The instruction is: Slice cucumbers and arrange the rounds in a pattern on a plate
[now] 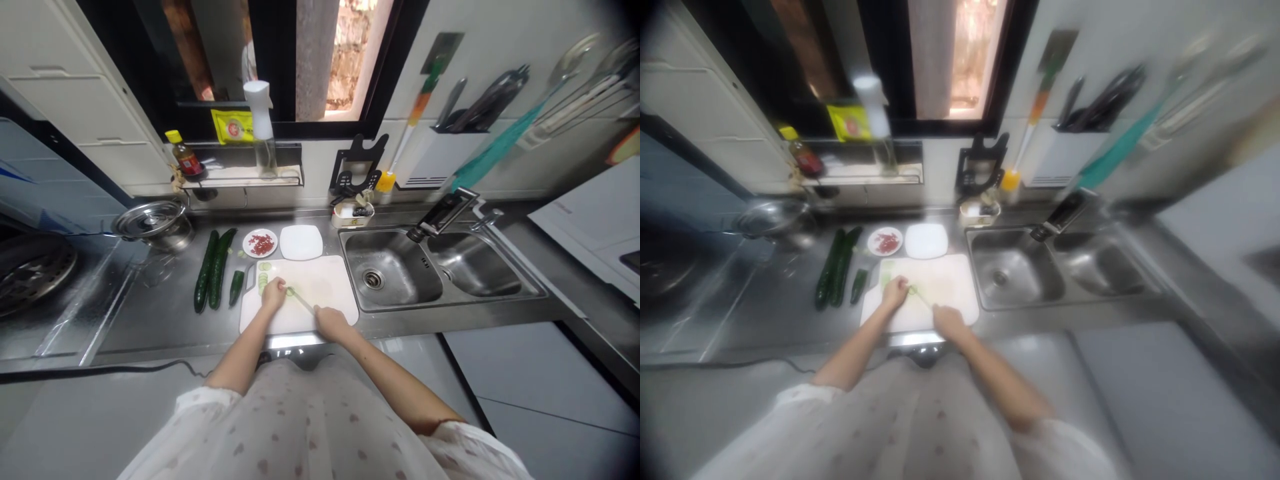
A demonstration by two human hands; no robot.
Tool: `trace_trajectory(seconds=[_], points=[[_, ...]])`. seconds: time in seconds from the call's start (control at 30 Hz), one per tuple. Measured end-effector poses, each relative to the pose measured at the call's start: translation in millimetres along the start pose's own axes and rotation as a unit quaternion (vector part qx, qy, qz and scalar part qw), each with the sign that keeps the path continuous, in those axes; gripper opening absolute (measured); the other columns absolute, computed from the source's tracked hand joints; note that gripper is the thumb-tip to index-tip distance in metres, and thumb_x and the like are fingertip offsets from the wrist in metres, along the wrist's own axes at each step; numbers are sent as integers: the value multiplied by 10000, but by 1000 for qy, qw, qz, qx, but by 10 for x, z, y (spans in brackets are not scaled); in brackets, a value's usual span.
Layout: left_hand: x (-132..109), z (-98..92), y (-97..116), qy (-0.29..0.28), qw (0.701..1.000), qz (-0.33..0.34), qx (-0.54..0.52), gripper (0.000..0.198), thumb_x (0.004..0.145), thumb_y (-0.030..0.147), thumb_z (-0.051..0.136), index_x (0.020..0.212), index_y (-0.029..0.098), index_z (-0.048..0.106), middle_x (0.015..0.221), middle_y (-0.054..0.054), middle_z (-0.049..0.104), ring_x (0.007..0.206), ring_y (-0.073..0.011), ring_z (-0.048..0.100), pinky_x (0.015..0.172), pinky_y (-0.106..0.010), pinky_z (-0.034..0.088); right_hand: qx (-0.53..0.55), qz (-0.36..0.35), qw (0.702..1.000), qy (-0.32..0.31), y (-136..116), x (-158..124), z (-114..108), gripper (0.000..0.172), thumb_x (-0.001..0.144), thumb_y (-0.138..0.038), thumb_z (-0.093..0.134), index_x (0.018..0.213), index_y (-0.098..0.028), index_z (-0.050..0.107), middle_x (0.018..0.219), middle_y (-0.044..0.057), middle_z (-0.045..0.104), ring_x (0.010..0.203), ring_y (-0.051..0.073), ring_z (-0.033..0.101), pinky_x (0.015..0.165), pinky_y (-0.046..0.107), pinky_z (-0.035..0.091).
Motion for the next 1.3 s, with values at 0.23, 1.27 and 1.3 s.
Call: trace_trajectory(seconds=[0.23,1.27,1.3], points=[[21,27,-17,10,1000,4,-1,246,830,146,515,1019,207,660,950,-55,702,896,-188,636,783,-257,443,10,1,1000,-7,7,-19,-16,311,915,-153,332,1144,-129,542,1002,176,670,925,261,655,728,339,466],[10,-2,31,11,1000,9,-20,199,811,168,549,976,210,651,913,-46,699,870,-183,630,749,-254,438,17,0,1000,10,-13,-16,-54,324,888,-102,338,1123,-117,561,999,180,675,955,257,655,738,330,467],[13,1,27,11,1000,9,-18,202,809,168,550,978,210,652,909,-47,698,869,-183,629,750,-255,439,17,-1,1000,11,-14,-16,-55,327,891,-106,334,1125,-117,561,1001,181,674,957,257,655,740,330,467]])
Point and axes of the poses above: each hand's wrist, its own x-axis towards the middle knuckle, its own z-axis out of the palm, y = z × x, the point moved 8 cm from there along x, towards the middle knuckle
